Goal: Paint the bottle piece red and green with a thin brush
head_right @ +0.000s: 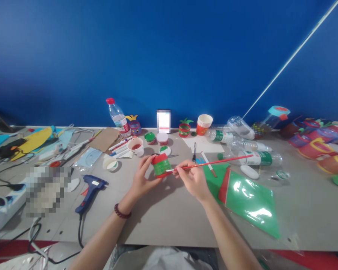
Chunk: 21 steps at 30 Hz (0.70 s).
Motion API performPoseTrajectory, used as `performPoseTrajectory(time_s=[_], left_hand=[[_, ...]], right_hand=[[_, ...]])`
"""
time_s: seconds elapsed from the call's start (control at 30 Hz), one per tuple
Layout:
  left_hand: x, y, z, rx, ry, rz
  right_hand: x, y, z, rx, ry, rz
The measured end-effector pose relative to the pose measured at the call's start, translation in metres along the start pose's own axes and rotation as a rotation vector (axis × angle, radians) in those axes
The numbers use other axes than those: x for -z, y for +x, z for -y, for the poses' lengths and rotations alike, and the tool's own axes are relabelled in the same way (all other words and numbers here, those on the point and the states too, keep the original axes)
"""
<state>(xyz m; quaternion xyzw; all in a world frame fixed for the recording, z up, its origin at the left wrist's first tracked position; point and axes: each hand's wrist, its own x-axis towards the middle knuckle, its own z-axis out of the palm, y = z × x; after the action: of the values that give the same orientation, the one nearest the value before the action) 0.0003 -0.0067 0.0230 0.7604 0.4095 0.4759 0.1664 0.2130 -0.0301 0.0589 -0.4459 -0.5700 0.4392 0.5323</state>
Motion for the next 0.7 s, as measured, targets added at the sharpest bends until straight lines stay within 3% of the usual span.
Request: performPoseTrajectory(time_s=[0.33, 0.53, 0.7], left_hand=[[0.001, 0.000, 0.000, 0.046, -0.027, 0.001], [-0.002, 0.000, 0.001, 0.020, -0.016, -0.011], [-0.003, -0.001, 0.003, -0.016, 0.026, -0.020]], right_hand=[[0.017, 0.007, 0.001, 0.027, -0.067, -0.147], [0.000, -0.001, 0.002, 0.053, 0.025, 0.008], [-0.009, -0.006, -0.001, 0.113, -0.127, 0.057]])
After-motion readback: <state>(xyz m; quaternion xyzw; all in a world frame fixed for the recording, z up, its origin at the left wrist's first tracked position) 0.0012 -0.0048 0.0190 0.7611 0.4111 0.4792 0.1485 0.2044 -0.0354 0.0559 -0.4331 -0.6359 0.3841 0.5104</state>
